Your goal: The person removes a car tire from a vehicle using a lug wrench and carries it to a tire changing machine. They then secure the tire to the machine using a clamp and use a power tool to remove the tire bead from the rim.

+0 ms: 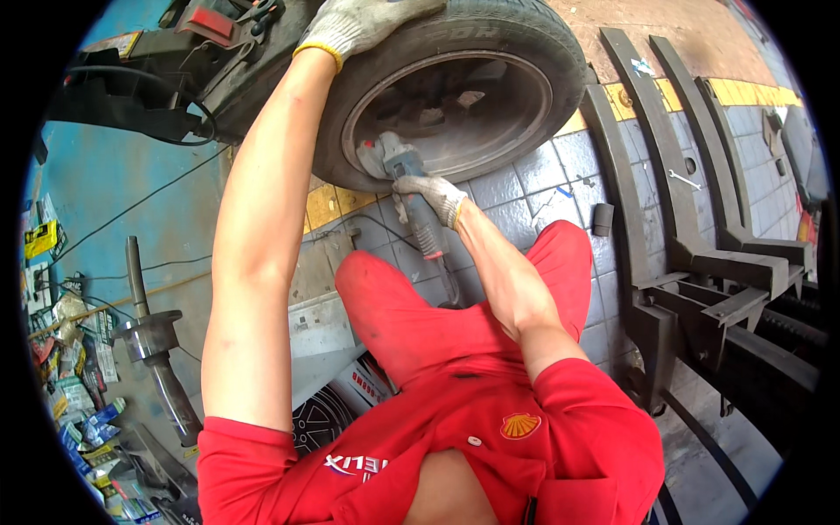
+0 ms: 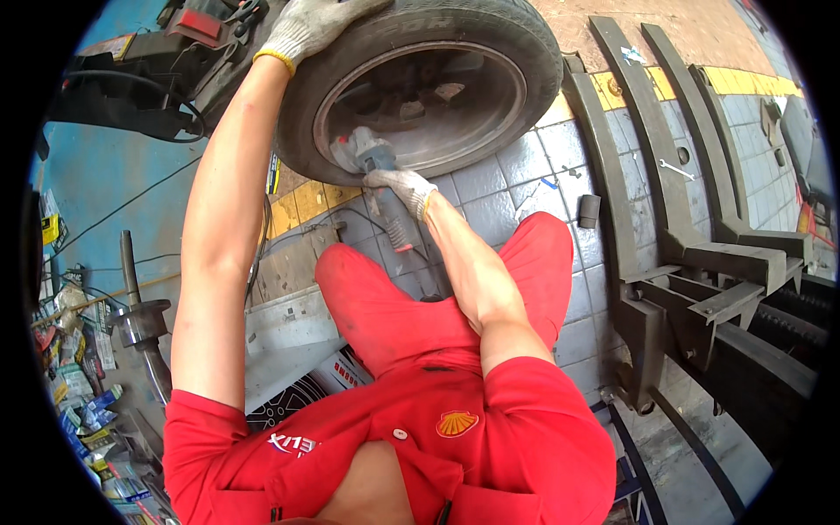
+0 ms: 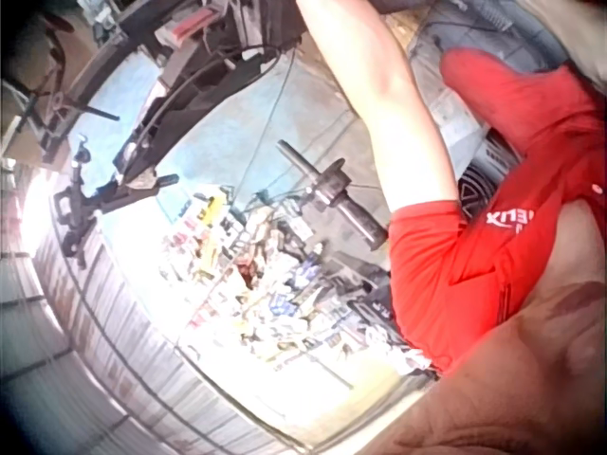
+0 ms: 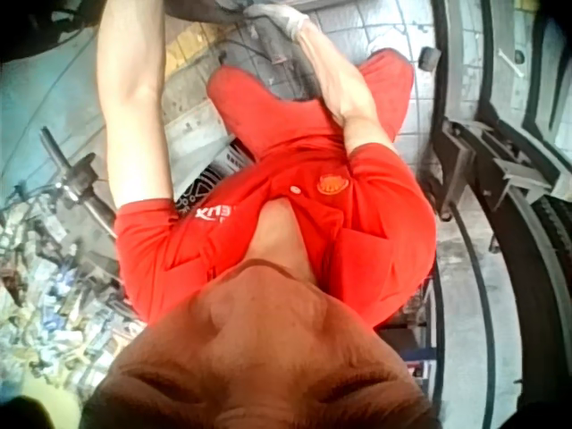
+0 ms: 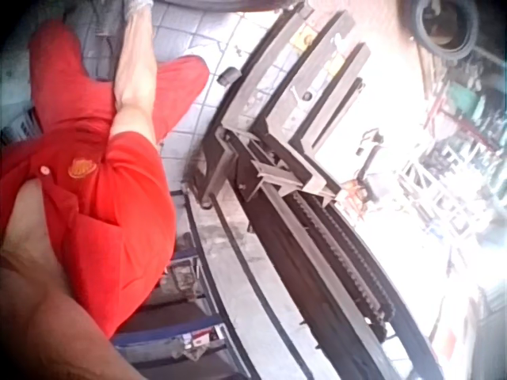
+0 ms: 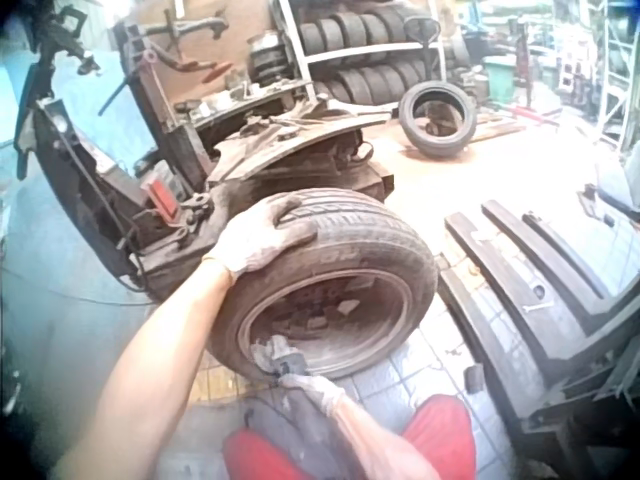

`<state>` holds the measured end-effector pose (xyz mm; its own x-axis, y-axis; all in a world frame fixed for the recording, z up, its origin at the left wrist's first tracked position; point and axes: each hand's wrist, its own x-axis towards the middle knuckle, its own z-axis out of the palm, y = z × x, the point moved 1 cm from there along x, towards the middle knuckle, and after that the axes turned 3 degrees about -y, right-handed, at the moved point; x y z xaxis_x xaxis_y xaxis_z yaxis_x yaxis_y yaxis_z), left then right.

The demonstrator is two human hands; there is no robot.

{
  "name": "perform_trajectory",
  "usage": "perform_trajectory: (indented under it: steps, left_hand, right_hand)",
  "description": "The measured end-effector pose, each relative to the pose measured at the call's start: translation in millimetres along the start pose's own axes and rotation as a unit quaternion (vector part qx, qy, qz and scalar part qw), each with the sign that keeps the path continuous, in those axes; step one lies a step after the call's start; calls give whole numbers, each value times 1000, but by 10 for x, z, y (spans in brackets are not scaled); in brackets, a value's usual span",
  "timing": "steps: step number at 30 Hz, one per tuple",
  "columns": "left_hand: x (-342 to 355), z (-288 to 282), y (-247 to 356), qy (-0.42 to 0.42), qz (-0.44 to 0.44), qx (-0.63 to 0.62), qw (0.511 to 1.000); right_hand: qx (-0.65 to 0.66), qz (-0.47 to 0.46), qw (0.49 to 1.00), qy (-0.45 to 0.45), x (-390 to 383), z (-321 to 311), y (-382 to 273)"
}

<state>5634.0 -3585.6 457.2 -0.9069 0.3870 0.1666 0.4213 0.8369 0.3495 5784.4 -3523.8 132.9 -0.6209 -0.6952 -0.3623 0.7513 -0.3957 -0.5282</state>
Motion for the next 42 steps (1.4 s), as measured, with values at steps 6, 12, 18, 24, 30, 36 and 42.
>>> perform_trajectory:
  steps: [6, 12, 18, 24, 30, 36, 42]
  left_hand:
    - [-22, 2, -13, 5, 2, -18, 1000]
    - [-20, -15, 29, 5, -3, 27, 1000]
    - [20, 3, 41, -1, -5, 24, 1000]
    - [52, 26, 33, 9, -9, 38, 999]
    - [58, 34, 3, 7, -4, 37, 999]
    - [78, 14, 53, 1, -7, 4, 1000]
    - [69, 62, 37, 13, -7, 30, 999]
  right_hand:
    - [-51, 38, 997, 45, 0, -110, -18]
    - [-40, 44, 997, 43, 51, -168, 18]
    - [-20, 17, 999, 34, 117, -117, -47]
    - [-107, 46, 987, 107, -8, -227, -56]
    - [10, -1, 1000, 15, -136, 51, 24]
    - [-164, -34, 982, 88, -12, -430, 259]
    - [-115, -17, 991, 68, -45, -367, 156]
